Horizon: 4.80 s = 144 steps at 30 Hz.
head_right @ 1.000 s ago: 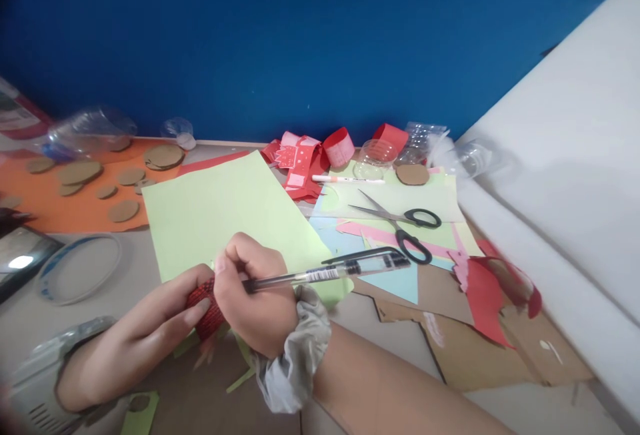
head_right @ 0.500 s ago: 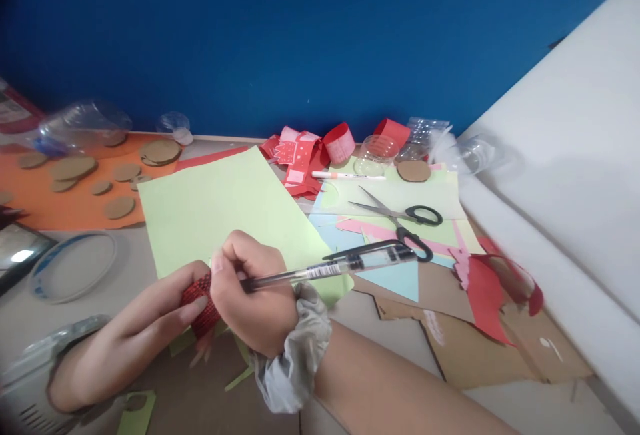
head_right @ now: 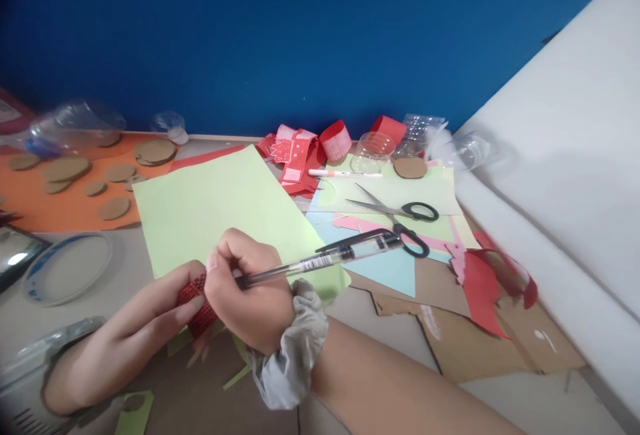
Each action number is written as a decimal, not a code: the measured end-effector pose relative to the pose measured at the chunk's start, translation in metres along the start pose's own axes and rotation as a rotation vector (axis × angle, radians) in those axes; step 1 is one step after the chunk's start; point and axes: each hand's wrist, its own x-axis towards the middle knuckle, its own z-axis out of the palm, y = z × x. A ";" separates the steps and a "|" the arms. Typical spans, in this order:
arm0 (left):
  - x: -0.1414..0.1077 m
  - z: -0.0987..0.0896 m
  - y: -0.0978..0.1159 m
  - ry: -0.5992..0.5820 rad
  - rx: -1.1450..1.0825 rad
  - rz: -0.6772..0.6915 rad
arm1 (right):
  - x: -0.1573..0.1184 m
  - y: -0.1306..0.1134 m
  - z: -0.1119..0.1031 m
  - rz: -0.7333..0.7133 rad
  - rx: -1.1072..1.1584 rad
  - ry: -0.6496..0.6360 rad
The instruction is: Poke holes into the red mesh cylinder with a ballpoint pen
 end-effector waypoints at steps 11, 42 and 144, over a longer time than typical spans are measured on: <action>0.000 -0.001 0.003 -0.034 0.001 -0.034 | 0.003 -0.001 0.000 0.025 0.040 -0.020; 0.001 -0.004 -0.001 -0.086 0.037 -0.030 | 0.005 -0.002 -0.001 0.009 0.074 -0.040; 0.003 -0.007 0.003 -0.063 -0.194 -0.101 | 0.005 -0.004 0.000 0.022 0.054 -0.049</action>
